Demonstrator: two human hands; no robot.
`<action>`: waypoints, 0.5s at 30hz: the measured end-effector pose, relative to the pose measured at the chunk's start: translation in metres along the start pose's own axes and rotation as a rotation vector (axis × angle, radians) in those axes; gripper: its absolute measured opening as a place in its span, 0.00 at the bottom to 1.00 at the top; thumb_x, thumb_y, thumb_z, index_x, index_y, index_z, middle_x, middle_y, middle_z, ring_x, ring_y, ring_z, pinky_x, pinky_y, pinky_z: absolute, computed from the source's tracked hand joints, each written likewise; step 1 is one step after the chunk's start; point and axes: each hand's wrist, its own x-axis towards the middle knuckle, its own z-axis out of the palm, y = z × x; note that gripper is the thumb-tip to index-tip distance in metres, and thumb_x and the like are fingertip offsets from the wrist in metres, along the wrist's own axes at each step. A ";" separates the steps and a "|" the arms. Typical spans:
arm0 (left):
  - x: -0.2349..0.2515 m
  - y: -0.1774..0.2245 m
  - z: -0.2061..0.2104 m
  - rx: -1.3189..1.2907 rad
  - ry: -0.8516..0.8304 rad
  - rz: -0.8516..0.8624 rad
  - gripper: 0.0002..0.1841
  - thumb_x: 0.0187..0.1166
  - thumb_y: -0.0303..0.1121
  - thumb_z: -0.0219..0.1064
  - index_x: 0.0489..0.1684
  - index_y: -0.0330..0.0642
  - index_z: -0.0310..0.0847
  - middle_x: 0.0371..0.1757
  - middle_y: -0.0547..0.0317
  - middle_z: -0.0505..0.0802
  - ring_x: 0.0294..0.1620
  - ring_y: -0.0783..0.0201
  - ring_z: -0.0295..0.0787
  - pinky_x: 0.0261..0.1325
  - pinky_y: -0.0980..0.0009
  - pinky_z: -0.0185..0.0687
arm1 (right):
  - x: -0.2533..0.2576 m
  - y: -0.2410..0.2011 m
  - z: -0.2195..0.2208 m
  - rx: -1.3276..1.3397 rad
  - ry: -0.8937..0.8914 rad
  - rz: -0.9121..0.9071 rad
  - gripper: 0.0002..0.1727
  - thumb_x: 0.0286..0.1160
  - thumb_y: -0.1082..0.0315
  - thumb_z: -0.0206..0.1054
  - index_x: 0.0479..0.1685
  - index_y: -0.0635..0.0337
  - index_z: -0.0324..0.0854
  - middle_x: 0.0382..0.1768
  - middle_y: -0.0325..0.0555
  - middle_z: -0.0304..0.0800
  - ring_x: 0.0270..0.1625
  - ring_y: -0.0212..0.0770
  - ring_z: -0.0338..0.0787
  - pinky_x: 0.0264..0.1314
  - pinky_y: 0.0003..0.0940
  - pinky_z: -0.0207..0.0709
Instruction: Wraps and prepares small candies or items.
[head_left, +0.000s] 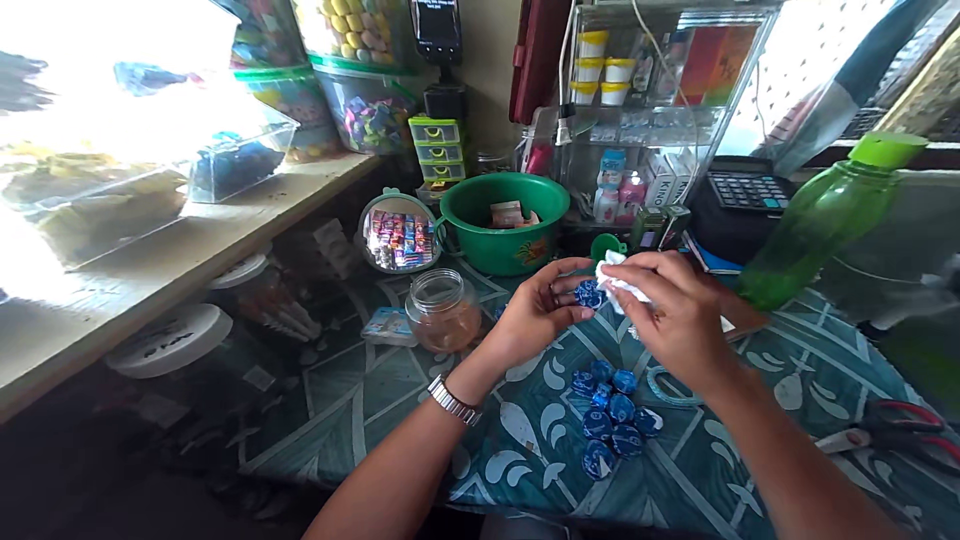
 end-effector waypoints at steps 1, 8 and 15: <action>0.000 0.000 0.000 -0.003 0.005 -0.002 0.32 0.73 0.13 0.68 0.79 0.41 0.68 0.59 0.62 0.92 0.49 0.74 0.92 0.56 0.76 0.88 | -0.001 -0.002 0.003 0.013 -0.037 -0.014 0.12 0.76 0.70 0.69 0.52 0.61 0.93 0.47 0.51 0.89 0.54 0.45 0.88 0.58 0.32 0.83; -0.002 0.000 0.000 -0.113 -0.025 -0.029 0.27 0.76 0.14 0.65 0.78 0.37 0.73 0.63 0.53 0.91 0.58 0.65 0.92 0.64 0.69 0.88 | 0.003 0.010 -0.020 -0.113 -0.014 0.101 0.13 0.80 0.70 0.66 0.56 0.62 0.91 0.52 0.56 0.90 0.57 0.52 0.89 0.58 0.41 0.84; -0.001 0.003 0.002 -0.491 0.067 -0.167 0.14 0.89 0.26 0.54 0.64 0.38 0.81 0.47 0.61 0.91 0.43 0.72 0.90 0.53 0.76 0.87 | 0.003 0.002 -0.007 0.082 0.016 0.049 0.13 0.80 0.67 0.67 0.56 0.63 0.91 0.54 0.54 0.90 0.56 0.38 0.90 0.56 0.25 0.85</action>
